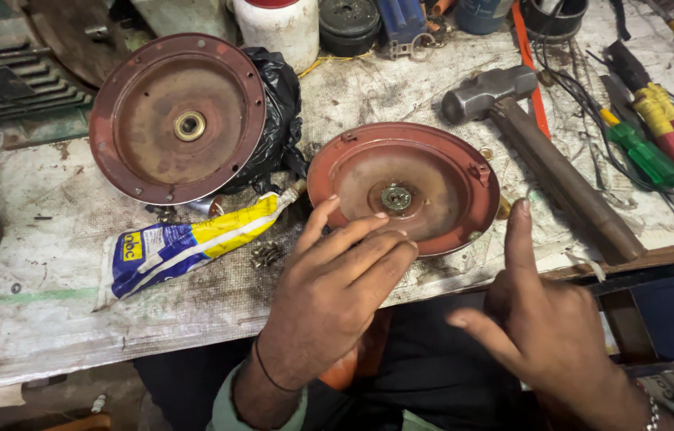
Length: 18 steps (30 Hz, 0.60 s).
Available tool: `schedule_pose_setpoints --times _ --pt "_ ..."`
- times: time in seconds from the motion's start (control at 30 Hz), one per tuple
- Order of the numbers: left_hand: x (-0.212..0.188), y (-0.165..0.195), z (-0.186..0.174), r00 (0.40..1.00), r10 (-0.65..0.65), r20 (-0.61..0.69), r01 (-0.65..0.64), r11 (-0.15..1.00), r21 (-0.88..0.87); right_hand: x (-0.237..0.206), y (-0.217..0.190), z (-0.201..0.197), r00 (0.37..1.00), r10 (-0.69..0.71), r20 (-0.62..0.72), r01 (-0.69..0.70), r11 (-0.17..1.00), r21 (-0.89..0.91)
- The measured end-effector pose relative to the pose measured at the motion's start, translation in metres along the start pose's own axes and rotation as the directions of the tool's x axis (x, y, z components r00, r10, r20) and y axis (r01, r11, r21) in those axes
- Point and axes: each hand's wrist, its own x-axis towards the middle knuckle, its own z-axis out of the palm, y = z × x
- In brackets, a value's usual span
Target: The person installs a bearing into a circular metal housing by tapping it with a hammer, then uses pliers to remove a retaining clip. They apply lubricant and grease to the bearing and spread it evenly with their fingers.
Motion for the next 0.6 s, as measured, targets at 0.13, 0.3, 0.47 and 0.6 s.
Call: schedule_pose_setpoints --times 0.13,0.3,0.47,0.6 --pt "0.0 0.0 0.0 1.0 -0.004 0.001 0.004 1.0 -0.003 0.008 -0.013 0.003 0.985 0.096 0.143 0.005 0.815 -0.579" --pt "-0.004 0.001 0.001 0.999 -0.028 0.018 0.028 1.0 -0.01 -0.007 -0.015 -0.004 0.982 -0.146 0.119 0.188 0.71 -0.679" --pt "-0.003 0.001 0.001 0.998 -0.027 0.061 0.028 0.999 -0.018 -0.013 -0.009 -0.036 0.978 -0.187 0.087 0.205 0.836 -0.508" --pt "-0.004 0.002 -0.004 0.987 0.003 0.158 -0.001 1.0 -0.011 0.011 0.003 -0.053 0.968 0.102 0.228 -0.074 0.989 -0.128"
